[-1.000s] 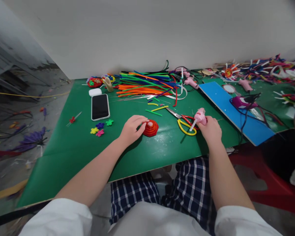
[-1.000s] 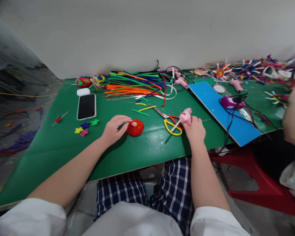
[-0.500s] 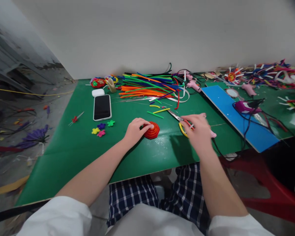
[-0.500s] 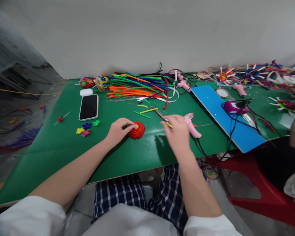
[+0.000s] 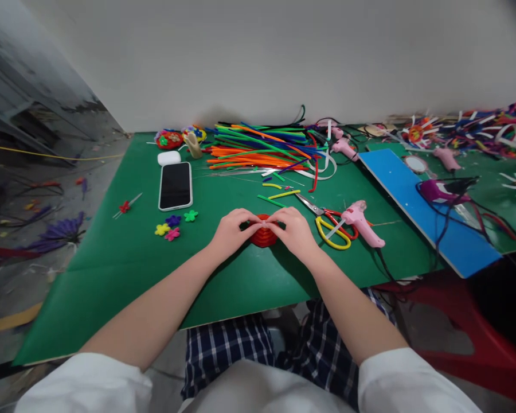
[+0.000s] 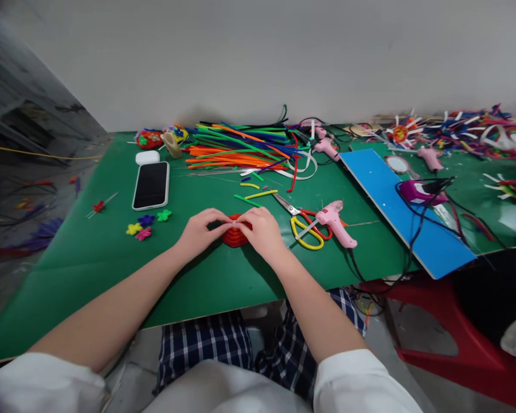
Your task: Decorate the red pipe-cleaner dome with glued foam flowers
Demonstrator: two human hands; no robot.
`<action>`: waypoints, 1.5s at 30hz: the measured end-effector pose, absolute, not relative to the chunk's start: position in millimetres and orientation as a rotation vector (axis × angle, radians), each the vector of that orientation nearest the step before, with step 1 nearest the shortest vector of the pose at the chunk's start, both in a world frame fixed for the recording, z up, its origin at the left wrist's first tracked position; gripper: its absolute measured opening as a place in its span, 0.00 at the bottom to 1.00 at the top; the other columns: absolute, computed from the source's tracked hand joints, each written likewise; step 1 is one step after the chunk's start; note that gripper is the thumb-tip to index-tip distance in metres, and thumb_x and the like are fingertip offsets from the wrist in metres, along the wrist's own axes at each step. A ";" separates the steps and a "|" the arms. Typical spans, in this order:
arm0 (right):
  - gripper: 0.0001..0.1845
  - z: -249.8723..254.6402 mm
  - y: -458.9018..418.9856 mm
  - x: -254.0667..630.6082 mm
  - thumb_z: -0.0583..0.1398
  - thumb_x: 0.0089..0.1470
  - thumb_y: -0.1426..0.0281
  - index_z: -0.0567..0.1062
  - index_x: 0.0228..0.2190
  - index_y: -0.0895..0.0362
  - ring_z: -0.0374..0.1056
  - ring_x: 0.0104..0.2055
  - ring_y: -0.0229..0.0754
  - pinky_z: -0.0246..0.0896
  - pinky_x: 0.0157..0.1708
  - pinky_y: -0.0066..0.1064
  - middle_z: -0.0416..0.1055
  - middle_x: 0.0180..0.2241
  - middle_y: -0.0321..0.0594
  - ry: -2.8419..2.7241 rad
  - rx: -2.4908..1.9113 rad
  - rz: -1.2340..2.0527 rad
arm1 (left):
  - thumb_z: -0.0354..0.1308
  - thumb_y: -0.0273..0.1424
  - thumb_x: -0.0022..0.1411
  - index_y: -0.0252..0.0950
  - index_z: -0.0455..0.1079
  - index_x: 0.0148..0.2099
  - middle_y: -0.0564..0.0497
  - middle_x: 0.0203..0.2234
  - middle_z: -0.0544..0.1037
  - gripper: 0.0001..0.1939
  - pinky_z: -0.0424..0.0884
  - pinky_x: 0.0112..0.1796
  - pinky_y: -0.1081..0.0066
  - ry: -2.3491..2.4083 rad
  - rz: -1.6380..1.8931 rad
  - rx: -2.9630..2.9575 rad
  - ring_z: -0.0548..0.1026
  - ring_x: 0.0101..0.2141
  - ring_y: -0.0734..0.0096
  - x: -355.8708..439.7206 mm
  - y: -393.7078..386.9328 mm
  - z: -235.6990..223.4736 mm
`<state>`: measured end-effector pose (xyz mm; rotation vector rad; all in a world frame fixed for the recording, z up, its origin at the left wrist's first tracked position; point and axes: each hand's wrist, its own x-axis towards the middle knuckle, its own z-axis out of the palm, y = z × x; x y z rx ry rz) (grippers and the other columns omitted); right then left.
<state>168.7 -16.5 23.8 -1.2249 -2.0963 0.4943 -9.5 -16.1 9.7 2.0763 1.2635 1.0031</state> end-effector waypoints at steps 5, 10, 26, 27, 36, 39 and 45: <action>0.04 22.8 -16.5 165.8 0.59 0.50 0.70 0.75 0.27 0.55 0.63 0.34 0.41 0.58 0.37 0.33 0.72 0.29 0.38 -2.099 -1.262 0.510 | 0.57 0.35 0.55 0.37 0.72 0.33 0.51 0.29 0.75 0.08 0.67 0.36 0.70 1.261 0.963 1.956 0.71 0.32 0.73 -8.6 -16.3 12.4; 0.05 25.0 -15.3 164.2 0.58 0.50 0.69 0.74 0.27 0.56 0.62 0.34 0.41 0.57 0.37 0.33 0.71 0.29 0.39 -2.181 -1.308 0.445 | 0.57 0.34 0.55 0.36 0.72 0.33 0.51 0.29 0.74 0.07 0.66 0.36 0.70 1.242 0.958 1.964 0.70 0.32 0.73 -8.1 -16.1 12.3; 0.05 20.3 -22.1 162.8 0.58 0.51 0.70 0.75 0.29 0.55 0.62 0.36 0.42 0.57 0.39 0.34 0.72 0.30 0.39 -2.089 -1.326 0.465 | 0.57 0.36 0.55 0.36 0.72 0.34 0.50 0.29 0.75 0.09 0.67 0.37 0.69 1.272 1.035 2.101 0.71 0.32 0.72 -6.9 -19.3 8.9; 0.05 20.3 -21.8 163.5 0.58 0.51 0.70 0.76 0.29 0.55 0.63 0.36 0.42 0.58 0.39 0.34 0.73 0.30 0.38 -2.067 -1.323 0.500 | 0.57 0.36 0.55 0.36 0.72 0.34 0.50 0.29 0.75 0.09 0.67 0.37 0.70 1.283 1.040 2.099 0.71 0.32 0.72 -6.4 -19.9 8.9; 0.05 15.2 -18.0 164.7 0.61 0.48 0.67 0.77 0.28 0.53 0.64 0.36 0.40 0.57 0.39 0.34 0.73 0.29 0.37 -1.842 -1.353 0.754 | 0.56 0.34 0.56 0.36 0.71 0.32 0.51 0.29 0.71 0.07 0.66 0.36 0.69 1.290 1.054 2.060 0.69 0.33 0.73 -2.6 -20.1 8.7; 0.05 13.0 -17.9 163.1 0.61 0.47 0.66 0.77 0.27 0.54 0.64 0.35 0.40 0.57 0.39 0.34 0.73 0.28 0.37 -1.783 -1.366 0.810 | 0.56 0.33 0.56 0.36 0.70 0.31 0.51 0.29 0.69 0.06 0.66 0.36 0.70 1.279 1.048 2.033 0.69 0.32 0.73 -2.4 -19.6 7.8; 0.06 12.9 -15.7 161.6 0.61 0.45 0.66 0.76 0.26 0.55 0.64 0.30 0.38 0.58 0.34 0.32 0.72 0.27 0.36 -1.720 -1.379 0.949 | 0.56 0.34 0.55 0.36 0.69 0.30 0.52 0.28 0.68 0.07 0.65 0.35 0.69 1.270 1.008 2.007 0.68 0.32 0.73 -2.7 -17.8 7.5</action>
